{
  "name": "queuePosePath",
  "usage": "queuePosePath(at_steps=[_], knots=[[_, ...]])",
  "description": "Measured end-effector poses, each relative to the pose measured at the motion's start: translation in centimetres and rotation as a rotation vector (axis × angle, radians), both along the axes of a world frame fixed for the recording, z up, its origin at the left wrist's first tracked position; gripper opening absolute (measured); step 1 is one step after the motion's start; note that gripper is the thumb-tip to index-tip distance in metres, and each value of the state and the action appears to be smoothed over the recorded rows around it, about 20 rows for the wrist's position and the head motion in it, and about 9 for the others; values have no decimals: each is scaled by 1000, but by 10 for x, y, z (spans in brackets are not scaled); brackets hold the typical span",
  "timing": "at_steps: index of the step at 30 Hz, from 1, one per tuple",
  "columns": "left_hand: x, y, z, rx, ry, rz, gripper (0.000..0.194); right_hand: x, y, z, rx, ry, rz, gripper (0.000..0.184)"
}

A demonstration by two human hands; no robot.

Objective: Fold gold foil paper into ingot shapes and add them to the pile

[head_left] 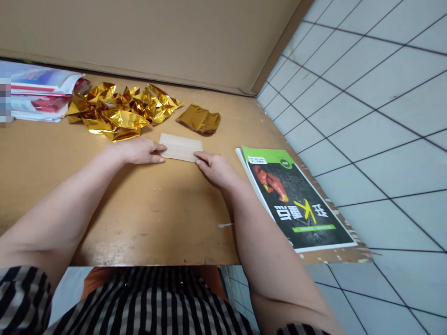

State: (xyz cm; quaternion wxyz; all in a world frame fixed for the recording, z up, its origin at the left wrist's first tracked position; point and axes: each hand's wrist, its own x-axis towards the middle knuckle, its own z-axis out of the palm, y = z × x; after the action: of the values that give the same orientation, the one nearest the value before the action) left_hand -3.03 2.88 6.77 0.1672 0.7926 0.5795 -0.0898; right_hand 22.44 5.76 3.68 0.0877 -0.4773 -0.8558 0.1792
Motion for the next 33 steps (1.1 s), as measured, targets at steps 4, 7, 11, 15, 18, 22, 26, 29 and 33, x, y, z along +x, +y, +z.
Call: queuePosePath(at_steps=[4, 7, 11, 15, 18, 22, 26, 29, 33], knots=[[-2, 0, -2, 41, -10, 5, 57, 0, 0, 0, -6, 7, -4, 42], [9, 0, -10, 158, -94, -55, 54, -1, 0, 0, 0, 4, -4, 42], [32, -2, -26, 237, -177, -173, 54, 0, 1, -1, 6, 1, 2, 41], [40, 0, -39, 191, -160, -197, 57, -2, 2, -6, 54, -32, 22, 38], [36, 2, -46, 216, -196, -214, 58, -12, -2, -11, 156, -12, 65, 38], [31, 4, -50, 289, -307, -295, 50, -31, -14, -17, 148, 67, 221, 49], [31, 3, -49, 281, -337, -309, 50, -39, -19, -21, 110, 66, 258, 57], [31, 3, -48, 279, -312, -294, 51, -31, -14, -20, 91, 40, 215, 57], [31, 4, -49, 259, -244, -232, 55, -12, -5, -11, 81, 6, 114, 50]])
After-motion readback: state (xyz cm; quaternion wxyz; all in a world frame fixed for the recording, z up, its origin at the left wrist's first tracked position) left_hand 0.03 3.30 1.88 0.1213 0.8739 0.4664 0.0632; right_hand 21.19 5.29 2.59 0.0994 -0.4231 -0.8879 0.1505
